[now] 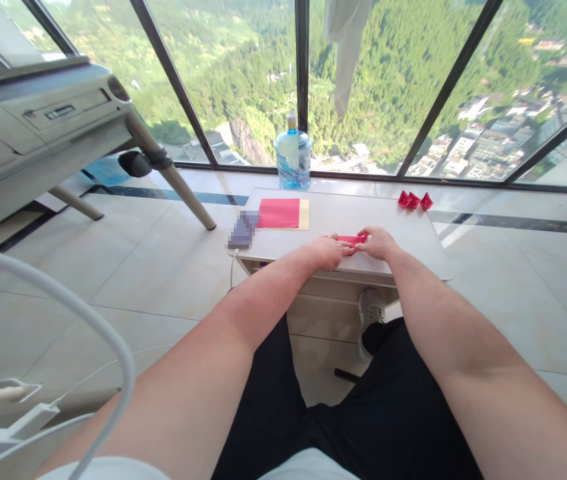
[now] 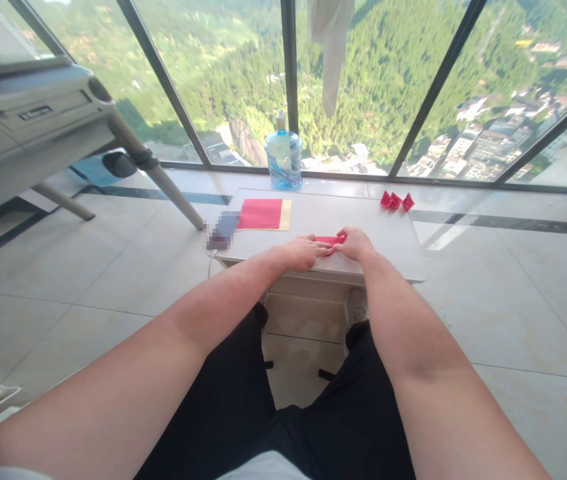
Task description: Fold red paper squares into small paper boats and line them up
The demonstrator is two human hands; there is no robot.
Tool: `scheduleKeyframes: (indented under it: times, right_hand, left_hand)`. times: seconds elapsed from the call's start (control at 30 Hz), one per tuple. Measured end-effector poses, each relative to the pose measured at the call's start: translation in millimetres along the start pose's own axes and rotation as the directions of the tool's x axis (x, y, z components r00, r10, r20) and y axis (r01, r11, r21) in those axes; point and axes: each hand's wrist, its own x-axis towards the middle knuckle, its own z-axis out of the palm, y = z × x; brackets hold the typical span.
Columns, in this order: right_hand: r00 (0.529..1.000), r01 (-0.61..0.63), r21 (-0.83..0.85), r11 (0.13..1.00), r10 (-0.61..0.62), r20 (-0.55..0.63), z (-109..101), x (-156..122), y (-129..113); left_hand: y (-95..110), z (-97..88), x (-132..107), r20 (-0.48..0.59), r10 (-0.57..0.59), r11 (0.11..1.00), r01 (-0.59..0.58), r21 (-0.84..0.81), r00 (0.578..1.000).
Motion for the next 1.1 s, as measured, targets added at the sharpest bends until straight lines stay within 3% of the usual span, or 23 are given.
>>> scheduleKeyframes:
  times: [0.3, 0.47, 0.7, 0.83, 0.93, 1.1]
  right_hand:
    - [0.973, -0.229, 0.119, 0.966, 0.226, 0.044, 3, 16, 10]
    - [0.957, -0.288, 0.139, 0.948, 0.28, 0.074, 3, 25, 18]
    - [0.948, -0.318, 0.142, 0.938, 0.316, 0.036, 3, 27, 26]
    - [0.924, -0.357, 0.162, 0.92, 0.374, -0.086, 2, 26, 28]
    - [0.91, -0.341, 0.196, 0.919, 0.376, -0.177, 1, 23, 29]
    - [0.959, -0.147, 0.334, 0.931, 0.217, -0.181, -5, 11, 20]
  left_hand:
    - [6, -3.5, -4, 0.018, 0.05, 0.997, -0.051, 0.051, 0.999]
    - [10, -3.2, -8, 0.001, 0.009, 0.998, -0.009, 0.064, 1.0]
    - [12, 3.1, -8, -0.024, -0.052, 0.997, 0.053, 0.052, 0.998]
    - [14, 8.7, -10, -0.072, -0.078, 0.996, 0.081, 0.037, 0.994]
    - [14, 11.3, -10, -0.1, -0.077, 0.997, 0.079, 0.021, 0.992]
    - [10, 13.5, -5, -0.121, -0.083, 0.997, 0.083, -0.008, 0.989]
